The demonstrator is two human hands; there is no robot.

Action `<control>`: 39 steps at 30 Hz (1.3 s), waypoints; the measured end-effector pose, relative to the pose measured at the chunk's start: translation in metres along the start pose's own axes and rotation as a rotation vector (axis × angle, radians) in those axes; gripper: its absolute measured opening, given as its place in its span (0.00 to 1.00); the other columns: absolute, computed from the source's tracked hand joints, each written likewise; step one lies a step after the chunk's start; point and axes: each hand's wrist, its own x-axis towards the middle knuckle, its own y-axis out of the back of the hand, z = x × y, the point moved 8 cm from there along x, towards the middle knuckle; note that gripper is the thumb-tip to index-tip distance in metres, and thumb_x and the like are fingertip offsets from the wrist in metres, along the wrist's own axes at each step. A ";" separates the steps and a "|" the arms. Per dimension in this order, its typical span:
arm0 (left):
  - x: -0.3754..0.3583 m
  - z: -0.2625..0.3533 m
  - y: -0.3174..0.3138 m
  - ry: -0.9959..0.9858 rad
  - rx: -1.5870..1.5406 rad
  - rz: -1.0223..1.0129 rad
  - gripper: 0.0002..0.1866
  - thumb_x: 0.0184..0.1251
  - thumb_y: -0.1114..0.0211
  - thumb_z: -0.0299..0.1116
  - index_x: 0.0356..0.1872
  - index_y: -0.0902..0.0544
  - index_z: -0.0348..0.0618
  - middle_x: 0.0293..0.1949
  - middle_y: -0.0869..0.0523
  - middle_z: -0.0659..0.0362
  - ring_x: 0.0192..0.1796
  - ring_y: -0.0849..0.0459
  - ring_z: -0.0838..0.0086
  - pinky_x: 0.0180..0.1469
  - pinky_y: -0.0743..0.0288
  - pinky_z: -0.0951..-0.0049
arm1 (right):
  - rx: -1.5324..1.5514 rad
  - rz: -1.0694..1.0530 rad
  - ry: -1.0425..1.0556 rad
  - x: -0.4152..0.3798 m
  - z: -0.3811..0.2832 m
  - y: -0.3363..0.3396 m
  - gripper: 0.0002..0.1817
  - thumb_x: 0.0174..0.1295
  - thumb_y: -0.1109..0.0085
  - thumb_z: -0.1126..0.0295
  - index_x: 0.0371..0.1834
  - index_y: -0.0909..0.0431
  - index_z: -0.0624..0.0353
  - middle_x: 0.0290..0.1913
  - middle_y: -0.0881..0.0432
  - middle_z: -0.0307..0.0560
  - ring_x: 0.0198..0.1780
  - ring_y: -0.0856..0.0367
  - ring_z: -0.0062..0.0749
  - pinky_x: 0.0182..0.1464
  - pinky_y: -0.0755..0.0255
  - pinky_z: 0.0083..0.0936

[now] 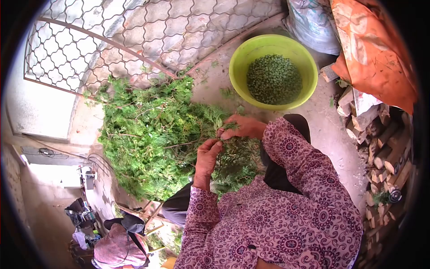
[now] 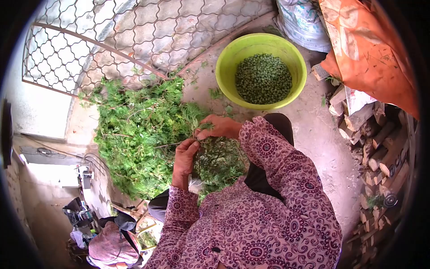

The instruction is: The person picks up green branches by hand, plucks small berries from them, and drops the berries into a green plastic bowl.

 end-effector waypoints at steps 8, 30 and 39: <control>0.004 -0.018 0.002 0.024 0.052 0.162 0.04 0.56 0.40 0.26 0.27 0.20 0.36 0.20 0.24 0.66 0.20 0.30 0.85 0.23 0.38 0.84 | -0.028 -0.100 0.241 0.008 -0.006 -0.020 0.16 0.41 0.39 0.65 0.32 0.22 0.64 0.25 0.22 0.48 0.29 0.25 0.25 0.35 0.31 0.23; -0.001 -0.007 0.020 -0.096 0.040 0.324 0.04 0.60 0.45 0.26 0.29 0.23 0.38 0.18 0.25 0.65 0.19 0.29 0.83 0.22 0.36 0.83 | 0.100 -0.108 -0.004 0.017 0.007 -0.019 0.16 0.47 0.40 0.66 0.37 0.25 0.65 0.27 0.22 0.44 0.31 0.24 0.25 0.32 0.29 0.20; -0.002 -0.003 0.013 -0.093 0.112 0.247 0.04 0.60 0.43 0.27 0.28 0.23 0.38 0.17 0.27 0.68 0.19 0.33 0.87 0.21 0.40 0.85 | 0.204 -0.194 -0.133 0.023 0.025 -0.035 0.22 0.40 0.36 0.62 0.35 0.26 0.69 0.25 0.23 0.46 0.28 0.25 0.25 0.30 0.31 0.23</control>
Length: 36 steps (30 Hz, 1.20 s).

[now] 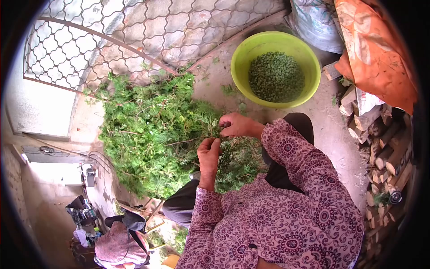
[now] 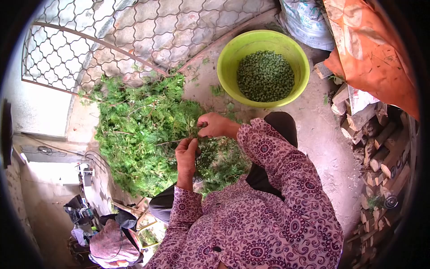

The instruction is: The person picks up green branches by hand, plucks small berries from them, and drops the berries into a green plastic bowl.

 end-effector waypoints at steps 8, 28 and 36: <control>0.001 -0.012 -0.004 0.075 -0.059 0.078 0.04 0.58 0.40 0.27 0.25 0.22 0.39 0.16 0.29 0.71 0.14 0.40 0.90 0.15 0.50 0.87 | -0.164 0.137 0.166 -0.003 -0.009 0.000 0.10 0.47 0.41 0.70 0.30 0.27 0.65 0.21 0.25 0.42 0.20 0.28 0.20 0.22 0.35 0.18; 0.002 -0.011 0.014 0.053 -0.218 0.172 0.04 0.62 0.44 0.28 0.30 0.25 0.40 0.20 0.26 0.65 0.19 0.31 0.83 0.21 0.36 0.83 | 0.347 -0.103 -0.081 -0.013 -0.003 -0.021 0.12 0.51 0.38 0.62 0.28 0.26 0.59 0.21 0.25 0.37 0.22 0.28 0.17 0.20 0.37 0.13; -0.002 -0.005 0.004 0.062 -0.235 0.149 0.04 0.62 0.43 0.29 0.28 0.25 0.42 0.17 0.29 0.67 0.16 0.37 0.85 0.18 0.43 0.85 | 0.397 -0.094 -0.082 -0.009 -0.002 -0.022 0.14 0.48 0.35 0.62 0.27 0.26 0.60 0.20 0.26 0.37 0.21 0.29 0.17 0.20 0.38 0.12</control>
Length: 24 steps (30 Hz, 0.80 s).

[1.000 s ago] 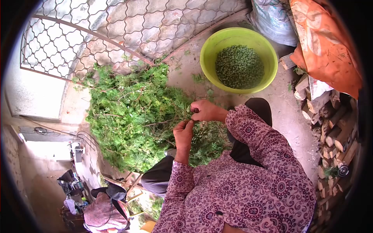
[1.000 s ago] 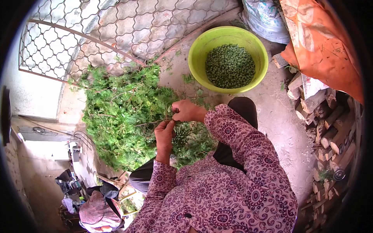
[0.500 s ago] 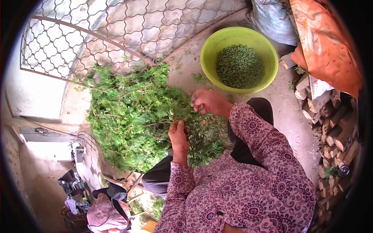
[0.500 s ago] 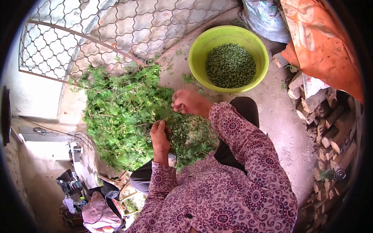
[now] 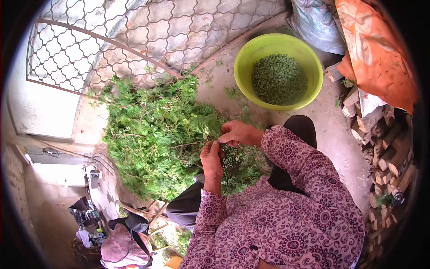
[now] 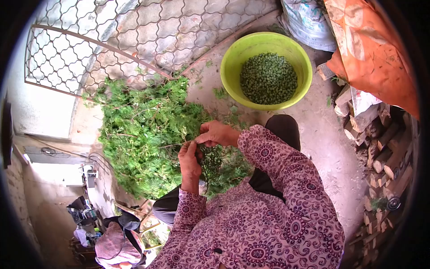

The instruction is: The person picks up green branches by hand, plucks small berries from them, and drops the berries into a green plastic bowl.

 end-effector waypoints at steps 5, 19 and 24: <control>-0.002 0.002 -0.005 0.062 -0.103 -0.040 0.05 0.62 0.43 0.29 0.27 0.26 0.43 0.16 0.32 0.69 0.15 0.41 0.86 0.16 0.47 0.84 | 0.122 -0.039 0.096 -0.001 -0.005 0.000 0.14 0.46 0.33 0.64 0.30 0.26 0.61 0.19 0.28 0.35 0.20 0.30 0.17 0.19 0.39 0.12; -0.008 0.013 -0.003 -0.021 -0.105 0.003 0.08 0.61 0.41 0.30 0.22 0.26 0.49 0.14 0.36 0.73 0.14 0.43 0.88 0.16 0.51 0.85 | 0.111 -0.065 0.047 -0.002 0.001 -0.012 0.14 0.48 0.34 0.60 0.31 0.23 0.57 0.19 0.25 0.35 0.19 0.30 0.16 0.21 0.39 0.13; -0.009 0.002 0.001 0.101 -0.244 0.071 0.06 0.59 0.39 0.34 0.25 0.25 0.50 0.15 0.34 0.73 0.14 0.44 0.90 0.14 0.54 0.87 | 0.246 -0.072 0.011 -0.017 -0.017 -0.019 0.10 0.51 0.37 0.63 0.30 0.22 0.57 0.19 0.24 0.35 0.20 0.27 0.17 0.22 0.36 0.13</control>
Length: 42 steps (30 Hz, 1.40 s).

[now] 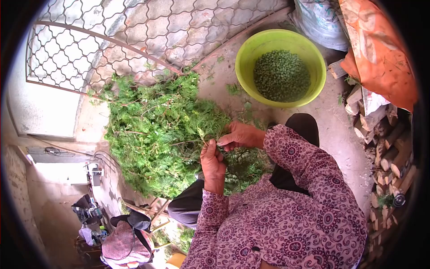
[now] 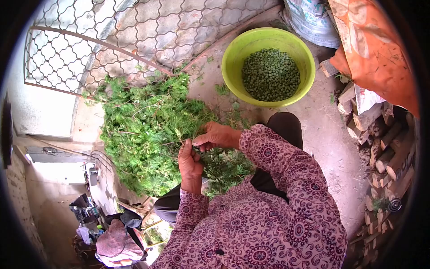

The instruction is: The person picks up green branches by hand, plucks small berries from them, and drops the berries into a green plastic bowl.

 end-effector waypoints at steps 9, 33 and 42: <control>0.005 0.012 0.011 -0.023 -0.105 0.035 0.08 0.57 0.36 0.34 0.24 0.28 0.52 0.18 0.31 0.73 0.16 0.41 0.89 0.14 0.50 0.87 | 0.251 -0.086 -0.052 0.004 0.012 -0.003 0.07 0.55 0.44 0.69 0.32 0.24 0.60 0.28 0.22 0.41 0.27 0.25 0.19 0.25 0.33 0.15; 0.007 -0.002 0.003 -0.282 0.656 -0.233 0.09 0.63 0.41 0.33 0.24 0.23 0.41 0.19 0.28 0.71 0.21 0.38 0.90 0.22 0.43 0.86 | -0.278 0.099 0.039 0.011 -0.001 0.020 0.14 0.51 0.37 0.62 0.30 0.25 0.62 0.20 0.28 0.36 0.19 0.32 0.16 0.20 0.40 0.13; -0.001 0.000 0.000 -0.117 0.211 -0.128 0.08 0.62 0.40 0.35 0.23 0.22 0.48 0.23 0.24 0.72 0.19 0.36 0.90 0.18 0.47 0.87 | 0.039 -0.021 0.005 0.014 0.012 0.010 0.08 0.55 0.42 0.68 0.26 0.24 0.62 0.18 0.28 0.36 0.18 0.33 0.16 0.19 0.42 0.14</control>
